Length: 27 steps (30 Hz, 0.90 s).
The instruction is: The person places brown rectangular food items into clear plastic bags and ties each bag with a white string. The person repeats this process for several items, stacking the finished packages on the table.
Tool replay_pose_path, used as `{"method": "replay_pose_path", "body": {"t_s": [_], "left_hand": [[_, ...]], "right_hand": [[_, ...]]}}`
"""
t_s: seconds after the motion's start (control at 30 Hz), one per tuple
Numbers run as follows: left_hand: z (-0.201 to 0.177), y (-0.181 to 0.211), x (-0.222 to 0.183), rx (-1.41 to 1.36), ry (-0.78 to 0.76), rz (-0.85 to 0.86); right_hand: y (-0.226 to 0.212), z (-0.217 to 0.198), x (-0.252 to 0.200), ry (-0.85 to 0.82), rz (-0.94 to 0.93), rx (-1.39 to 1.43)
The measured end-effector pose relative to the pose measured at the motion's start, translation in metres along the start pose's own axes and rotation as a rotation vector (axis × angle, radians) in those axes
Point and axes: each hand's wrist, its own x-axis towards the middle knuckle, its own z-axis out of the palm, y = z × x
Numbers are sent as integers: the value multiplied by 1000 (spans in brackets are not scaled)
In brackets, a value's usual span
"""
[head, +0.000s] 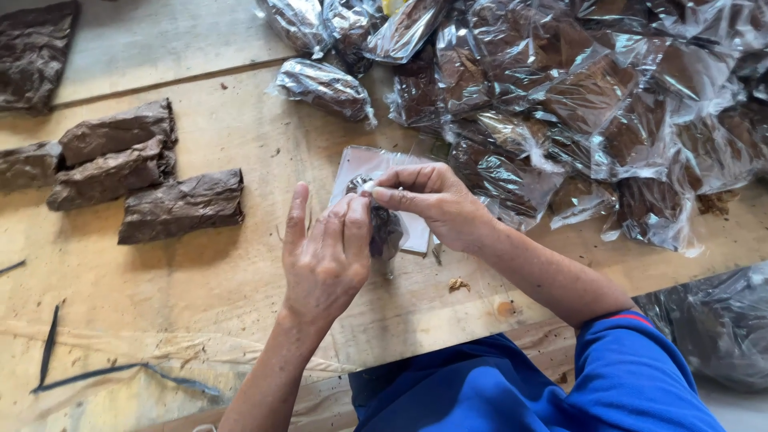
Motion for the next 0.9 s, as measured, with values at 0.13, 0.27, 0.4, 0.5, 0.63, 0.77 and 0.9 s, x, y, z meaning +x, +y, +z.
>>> {"method": "replay_pose_path", "body": {"t_s": [0.13,0.27,0.4,0.5,0.63,0.77,0.9], "left_hand": [[2,0,-4,14,-8,-47],[-1,1,-1,-61,-22,-166],[-7,0,0,-69,-59,-235],[-8,1,-3,-186,-61,-311],[0,0,-13,-283,-74,-381],[1,-1,-20,-303,-113,-479],[-16,-2,-23,-398,-135,-567]], "right_hand": [[-2,9,2,60,0,-73],[7,2,8,54,-318,-320],[6,15,6,-101,-550,-470],[13,15,6,-84,-548,-499],[21,17,6,-88,-672,-523],[25,22,4,-72,-747,-552],[23,14,5,-88,-726,-545]]}}
